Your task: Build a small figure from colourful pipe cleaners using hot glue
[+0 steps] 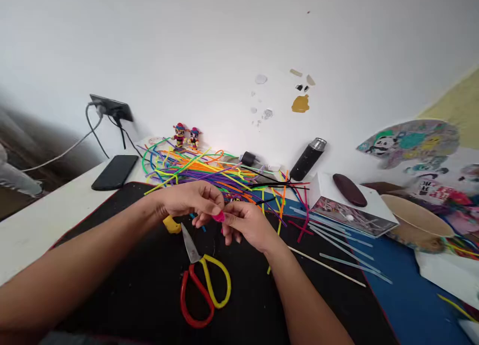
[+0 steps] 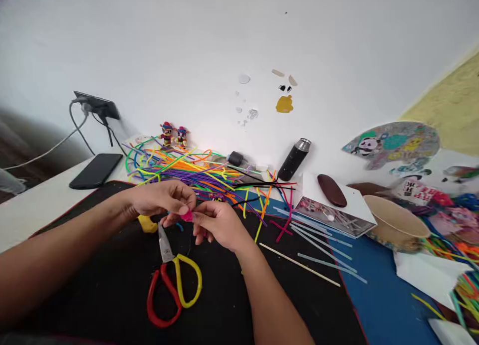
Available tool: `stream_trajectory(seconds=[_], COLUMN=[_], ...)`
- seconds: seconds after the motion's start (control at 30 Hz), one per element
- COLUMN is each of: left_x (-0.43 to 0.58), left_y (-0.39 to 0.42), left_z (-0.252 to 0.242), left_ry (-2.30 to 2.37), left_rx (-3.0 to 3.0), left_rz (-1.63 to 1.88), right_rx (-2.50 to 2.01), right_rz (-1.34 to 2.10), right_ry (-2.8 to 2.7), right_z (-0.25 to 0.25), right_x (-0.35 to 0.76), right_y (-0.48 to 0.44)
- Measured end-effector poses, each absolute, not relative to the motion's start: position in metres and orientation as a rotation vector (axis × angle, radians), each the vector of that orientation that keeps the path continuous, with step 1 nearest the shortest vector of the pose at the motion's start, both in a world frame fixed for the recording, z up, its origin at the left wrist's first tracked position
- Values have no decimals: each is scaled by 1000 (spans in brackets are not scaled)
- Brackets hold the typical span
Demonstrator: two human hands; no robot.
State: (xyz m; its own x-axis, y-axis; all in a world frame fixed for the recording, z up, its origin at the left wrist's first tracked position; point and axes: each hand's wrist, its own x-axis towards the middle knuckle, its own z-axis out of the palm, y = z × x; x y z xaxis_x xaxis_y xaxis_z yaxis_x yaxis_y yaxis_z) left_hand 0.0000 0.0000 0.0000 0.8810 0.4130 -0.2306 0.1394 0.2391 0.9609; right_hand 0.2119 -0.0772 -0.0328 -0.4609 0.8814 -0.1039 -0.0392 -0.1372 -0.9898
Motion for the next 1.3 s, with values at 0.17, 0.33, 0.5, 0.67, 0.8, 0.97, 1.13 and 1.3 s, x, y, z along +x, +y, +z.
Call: stream_trajectory(seconds=[0.17, 0.33, 0.5, 0.67, 0.8, 0.97, 1.13, 1.3], left_x=[-5, -4, -2, 0, 4, 10, 15, 20], left_y=[-2, -6, -3, 7, 12, 12, 11, 9], left_z=[10, 17, 10, -3, -12, -22, -28, -31], left_ry=[546, 703, 868, 970, 1018, 1023, 1021, 1007], left_rx=[1535, 1717, 1847, 1850, 1825, 1766, 1731, 1609], left_rz=[69, 9, 66, 213, 331, 463, 560, 649], right_rx=[-1070, -1223, -1375, -1421, -1432, -1473, -1491, -1429], right_rz=[1664, 1535, 1264, 924, 857, 731, 727, 809], right_ry=[-1487, -1566, -1656, -1756, -1763, -1769, -1709, -1650], right_z=[-35, -40, -44, -48, -47, -43, -42, -45], right_x=[213, 210, 209, 210, 212, 212, 210, 209], right_y=[-74, -72, -73, -73, -72, -72, -73, -72])
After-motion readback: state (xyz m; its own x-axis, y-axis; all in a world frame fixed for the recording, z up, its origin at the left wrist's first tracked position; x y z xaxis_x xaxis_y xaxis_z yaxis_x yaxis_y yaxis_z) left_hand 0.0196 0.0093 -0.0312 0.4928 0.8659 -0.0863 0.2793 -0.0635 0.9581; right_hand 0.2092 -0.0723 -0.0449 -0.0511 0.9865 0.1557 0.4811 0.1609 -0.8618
